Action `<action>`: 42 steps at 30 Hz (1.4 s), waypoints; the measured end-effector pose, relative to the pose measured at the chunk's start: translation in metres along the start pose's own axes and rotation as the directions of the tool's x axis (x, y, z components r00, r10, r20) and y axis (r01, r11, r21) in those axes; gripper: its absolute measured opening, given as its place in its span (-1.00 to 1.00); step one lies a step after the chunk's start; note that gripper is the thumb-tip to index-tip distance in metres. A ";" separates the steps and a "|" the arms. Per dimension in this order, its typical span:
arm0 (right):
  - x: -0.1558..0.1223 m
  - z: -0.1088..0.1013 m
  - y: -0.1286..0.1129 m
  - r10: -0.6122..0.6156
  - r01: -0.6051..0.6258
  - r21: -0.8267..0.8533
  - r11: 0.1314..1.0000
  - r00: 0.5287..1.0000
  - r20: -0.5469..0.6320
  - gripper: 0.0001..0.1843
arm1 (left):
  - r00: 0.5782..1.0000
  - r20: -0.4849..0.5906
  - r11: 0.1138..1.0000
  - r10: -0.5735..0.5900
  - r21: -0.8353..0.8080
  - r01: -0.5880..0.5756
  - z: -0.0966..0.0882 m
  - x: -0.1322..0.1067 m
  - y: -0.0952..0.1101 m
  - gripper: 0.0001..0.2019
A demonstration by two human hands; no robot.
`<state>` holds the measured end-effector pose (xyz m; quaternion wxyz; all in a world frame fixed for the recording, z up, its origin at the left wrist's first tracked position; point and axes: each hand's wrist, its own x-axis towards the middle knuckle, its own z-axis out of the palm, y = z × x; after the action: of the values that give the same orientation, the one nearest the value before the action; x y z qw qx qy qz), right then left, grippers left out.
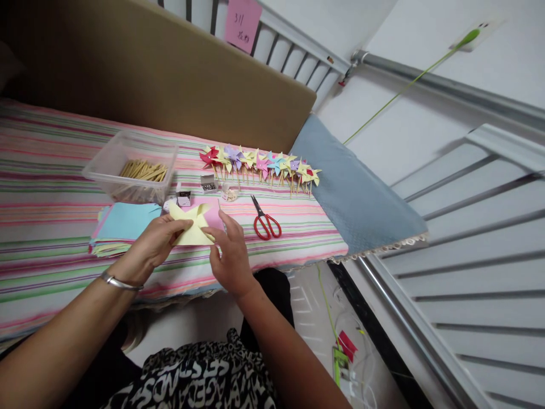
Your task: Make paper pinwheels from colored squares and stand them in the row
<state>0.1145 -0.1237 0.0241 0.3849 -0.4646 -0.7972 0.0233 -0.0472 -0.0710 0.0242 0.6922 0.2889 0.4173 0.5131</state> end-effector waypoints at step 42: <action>0.020 0.005 0.000 0.240 -0.237 -0.054 0.970 0.969 0.058 -0.95 | 0.986 0.151 0.991 -0.076 0.120 0.058 -0.003 0.002 -0.021 -0.80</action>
<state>0.1059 -0.1064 0.0322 0.3426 -0.5648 -0.7479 0.0657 -0.0396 -0.0757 0.0046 0.7214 0.3533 0.4008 0.4405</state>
